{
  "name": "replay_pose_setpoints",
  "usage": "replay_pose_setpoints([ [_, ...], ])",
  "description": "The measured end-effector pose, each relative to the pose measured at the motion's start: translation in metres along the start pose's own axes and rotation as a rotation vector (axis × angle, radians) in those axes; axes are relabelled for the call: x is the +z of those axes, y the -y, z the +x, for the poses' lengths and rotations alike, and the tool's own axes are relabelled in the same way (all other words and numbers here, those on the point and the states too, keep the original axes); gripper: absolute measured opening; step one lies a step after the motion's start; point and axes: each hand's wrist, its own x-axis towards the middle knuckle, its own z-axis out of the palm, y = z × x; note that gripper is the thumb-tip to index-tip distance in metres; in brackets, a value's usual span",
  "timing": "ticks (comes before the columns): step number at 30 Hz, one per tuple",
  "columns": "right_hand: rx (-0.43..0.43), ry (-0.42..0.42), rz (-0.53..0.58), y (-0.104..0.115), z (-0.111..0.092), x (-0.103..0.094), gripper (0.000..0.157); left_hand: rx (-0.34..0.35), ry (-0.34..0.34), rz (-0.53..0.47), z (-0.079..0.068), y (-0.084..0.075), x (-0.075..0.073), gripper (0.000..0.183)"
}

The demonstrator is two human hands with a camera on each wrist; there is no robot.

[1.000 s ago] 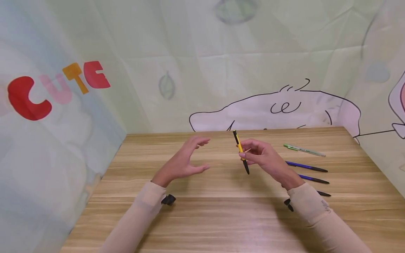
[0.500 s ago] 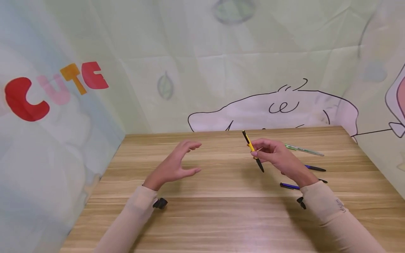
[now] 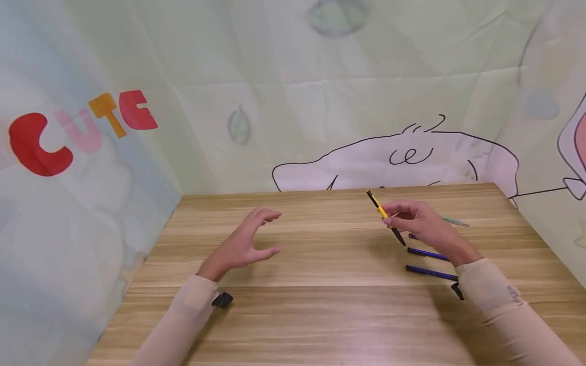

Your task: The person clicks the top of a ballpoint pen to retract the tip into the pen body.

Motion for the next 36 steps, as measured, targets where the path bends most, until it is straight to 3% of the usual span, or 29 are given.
replay_pose_setpoints([
  [17, -0.062, -0.051, -0.245, -0.024, -0.002, -0.029, 0.028, -0.061, -0.010, 0.000, -0.019, 0.007, -0.006, 0.074],
  [29, -0.067, -0.049, -0.403, -0.035, -0.005, -0.047, 0.028, -0.092, -0.010, 0.007, -0.024, 0.011, -0.008, 0.075],
  [36, -0.089, -0.053, -0.441, -0.042, -0.007, -0.056, 0.027, -0.097, -0.008, 0.019, -0.025, 0.012, -0.009, 0.075],
])
